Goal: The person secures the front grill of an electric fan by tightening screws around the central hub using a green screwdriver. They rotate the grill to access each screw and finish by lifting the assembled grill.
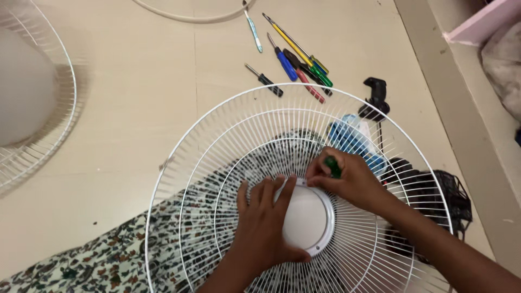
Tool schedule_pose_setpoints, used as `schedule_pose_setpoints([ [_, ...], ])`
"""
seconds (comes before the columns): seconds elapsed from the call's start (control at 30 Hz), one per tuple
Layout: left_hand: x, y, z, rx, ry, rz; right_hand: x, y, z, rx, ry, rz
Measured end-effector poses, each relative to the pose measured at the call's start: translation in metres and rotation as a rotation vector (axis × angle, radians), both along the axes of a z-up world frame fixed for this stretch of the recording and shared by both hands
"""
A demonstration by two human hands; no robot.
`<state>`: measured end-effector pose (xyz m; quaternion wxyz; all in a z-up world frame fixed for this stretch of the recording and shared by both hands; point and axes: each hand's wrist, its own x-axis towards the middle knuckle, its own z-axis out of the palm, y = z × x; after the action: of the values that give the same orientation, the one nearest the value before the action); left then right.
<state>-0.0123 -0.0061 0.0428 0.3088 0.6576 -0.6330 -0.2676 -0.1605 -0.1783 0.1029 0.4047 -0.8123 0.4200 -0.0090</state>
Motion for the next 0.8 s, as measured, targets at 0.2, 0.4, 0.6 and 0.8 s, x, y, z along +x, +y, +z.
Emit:
schedule_pose_setpoints([
  [0.2,-0.016,-0.006,0.000,-0.031,-0.070,-0.050,-0.028,-0.002,-0.021,-0.007,-0.228,0.002],
  [0.4,-0.018,-0.009,0.002,0.009,-0.130,-0.068,-0.034,-0.005,-0.030,0.090,-0.249,-0.066],
  [0.6,-0.017,-0.009,0.005,-0.022,-0.150,-0.052,-0.031,-0.003,-0.024,0.041,-0.202,-0.022],
  [0.8,-0.017,-0.010,0.004,-0.057,-0.156,-0.035,-0.025,-0.002,-0.018,-0.147,-0.045,0.065],
])
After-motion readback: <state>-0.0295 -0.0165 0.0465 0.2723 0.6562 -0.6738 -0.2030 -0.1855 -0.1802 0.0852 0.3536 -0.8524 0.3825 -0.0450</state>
